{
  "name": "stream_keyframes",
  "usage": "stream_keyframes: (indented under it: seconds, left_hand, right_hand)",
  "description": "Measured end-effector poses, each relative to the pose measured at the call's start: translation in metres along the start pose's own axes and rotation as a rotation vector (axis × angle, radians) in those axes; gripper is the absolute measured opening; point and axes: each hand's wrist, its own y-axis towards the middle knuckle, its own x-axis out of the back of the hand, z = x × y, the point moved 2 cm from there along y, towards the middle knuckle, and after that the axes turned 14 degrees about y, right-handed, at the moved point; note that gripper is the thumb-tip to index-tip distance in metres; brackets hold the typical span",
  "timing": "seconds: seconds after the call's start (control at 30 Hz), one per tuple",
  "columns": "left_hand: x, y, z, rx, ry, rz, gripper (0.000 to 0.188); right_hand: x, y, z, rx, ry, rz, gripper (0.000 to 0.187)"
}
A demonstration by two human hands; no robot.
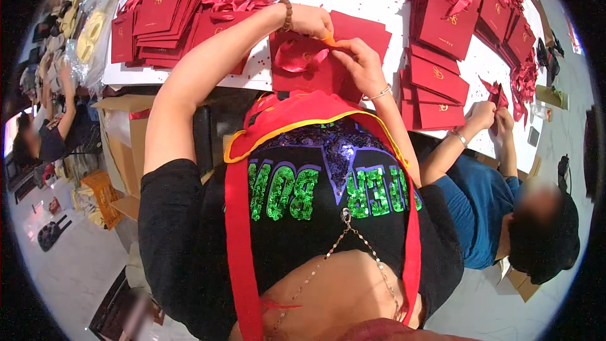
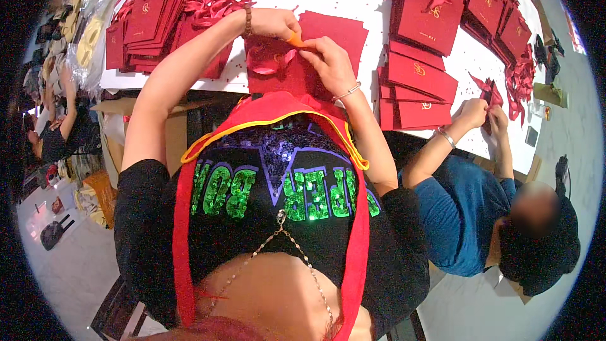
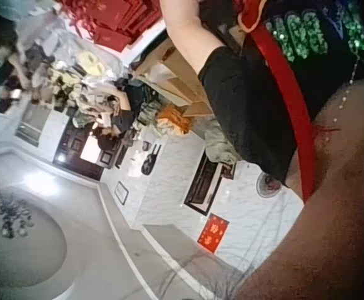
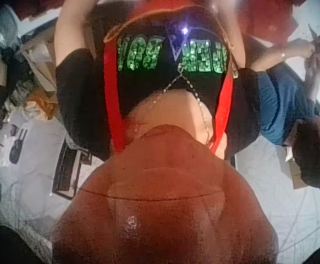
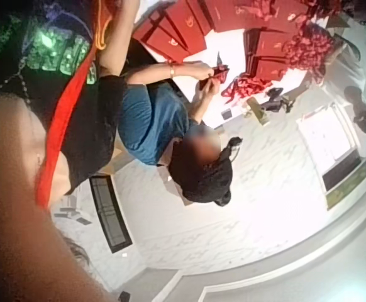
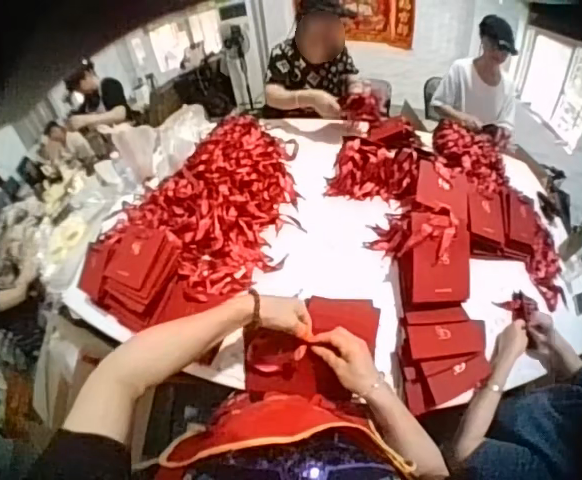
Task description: Tying red ribbons onto red gift bags at an assembly table.
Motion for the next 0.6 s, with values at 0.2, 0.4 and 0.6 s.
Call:
stream_keyframes:
  seconds: [0.2, 0.4, 0.6]
  left_hand:
    - [-0.016, 0.002, 0.000, 0.021, -0.132, -0.364, 0.020]
    - [0.009, -0.004, 0.013, 0.161, -0.386, -0.612, 0.026]
    - [0.025, -0.025, 0.043, 0.312, -0.061, -0.658, 0.036]
  right_hand:
    - [0.000, -0.001, 0.000, -0.066, -0.025, -0.080, 0.017]
    - [0.005, 0.000, 0.001, 0.011, -0.059, -0.037, 0.015]
    - [0.004, 0.000, -0.002, -0.097, -0.048, -0.034, 0.016]
